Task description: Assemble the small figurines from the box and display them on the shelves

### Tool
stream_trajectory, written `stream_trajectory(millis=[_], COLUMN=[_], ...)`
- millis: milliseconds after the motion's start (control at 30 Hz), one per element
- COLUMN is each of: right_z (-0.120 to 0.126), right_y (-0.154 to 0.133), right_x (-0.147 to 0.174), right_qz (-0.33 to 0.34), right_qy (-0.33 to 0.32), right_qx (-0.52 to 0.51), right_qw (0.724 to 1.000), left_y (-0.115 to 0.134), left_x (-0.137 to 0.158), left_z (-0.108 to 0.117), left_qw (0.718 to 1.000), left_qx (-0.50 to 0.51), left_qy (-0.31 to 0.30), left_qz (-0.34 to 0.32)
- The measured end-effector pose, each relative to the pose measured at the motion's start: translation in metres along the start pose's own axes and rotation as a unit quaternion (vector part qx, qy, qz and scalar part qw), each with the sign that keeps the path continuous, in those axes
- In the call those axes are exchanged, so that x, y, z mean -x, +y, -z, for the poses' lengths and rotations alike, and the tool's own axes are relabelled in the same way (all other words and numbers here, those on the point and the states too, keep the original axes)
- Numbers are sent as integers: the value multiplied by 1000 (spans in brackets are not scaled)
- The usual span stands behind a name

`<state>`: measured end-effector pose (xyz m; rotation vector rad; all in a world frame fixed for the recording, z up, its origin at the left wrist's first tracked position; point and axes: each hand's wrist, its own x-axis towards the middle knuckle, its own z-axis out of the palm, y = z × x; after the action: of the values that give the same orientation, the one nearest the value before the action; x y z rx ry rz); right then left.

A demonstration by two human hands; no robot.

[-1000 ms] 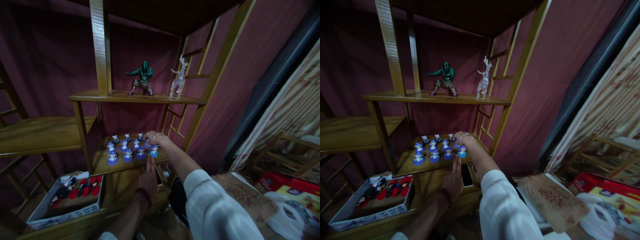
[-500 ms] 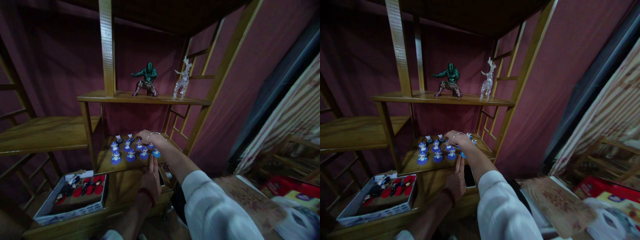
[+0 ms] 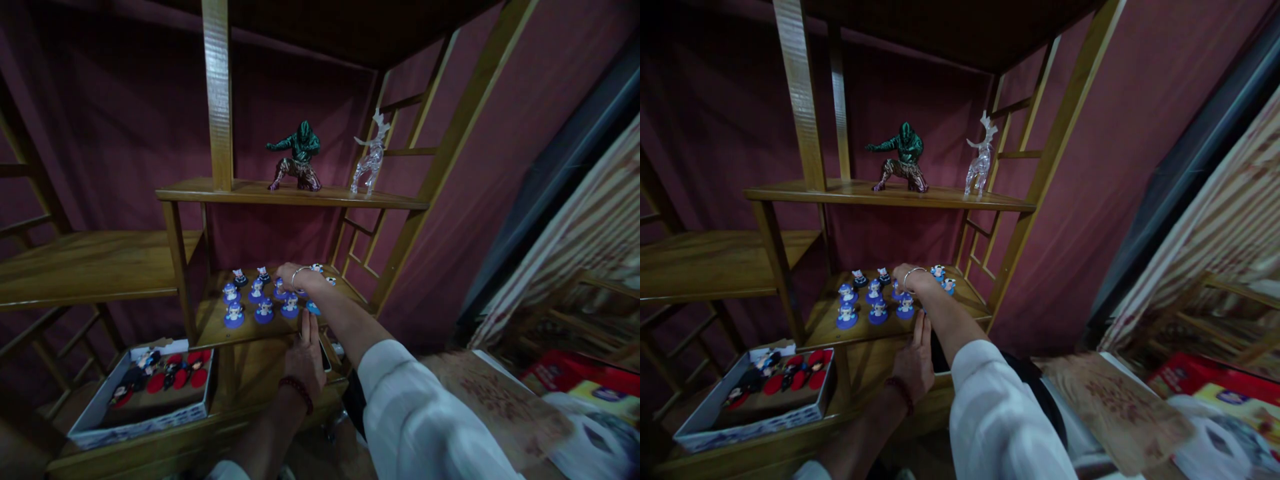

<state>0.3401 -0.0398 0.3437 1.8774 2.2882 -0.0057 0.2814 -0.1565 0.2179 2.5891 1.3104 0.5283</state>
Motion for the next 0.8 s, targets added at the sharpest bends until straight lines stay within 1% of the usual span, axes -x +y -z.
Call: stream_trajectory(millis=[133, 233, 333, 533, 667, 733, 800], right_z=[-2, -4, -4, -1, -2, -3, -3], right_y=[-1, -1, -1, -2, 0, 1, 2], right_x=[-1, -2, -3, -2, -4, -6, -8], right_qz=[1, 7, 2, 13, 14, 14, 28], right_qy=[13, 31, 26, 1, -2, 4, 25], right_qx=[4, -2, -12, 11, 5, -7, -20], right_qw=[1000, 1000, 1000, 1000, 1000, 1000, 999], left_y=[-1, -2, -3, -2, 0, 0, -1], left_x=[0, 0, 0, -1, -1, -1, -2], left_z=[-1, -3, -6, -3, 2, 3, 3], left_qw=[1000, 1000, 1000, 999, 999, 999, 999], left_qx=[-4, -5, -6, -5, -1, 2, 0], left_qy=[-6, 3, 7, -34, -43, -46, -47], left_qz=[5, -4, -6, 11, 14, 15, 15])
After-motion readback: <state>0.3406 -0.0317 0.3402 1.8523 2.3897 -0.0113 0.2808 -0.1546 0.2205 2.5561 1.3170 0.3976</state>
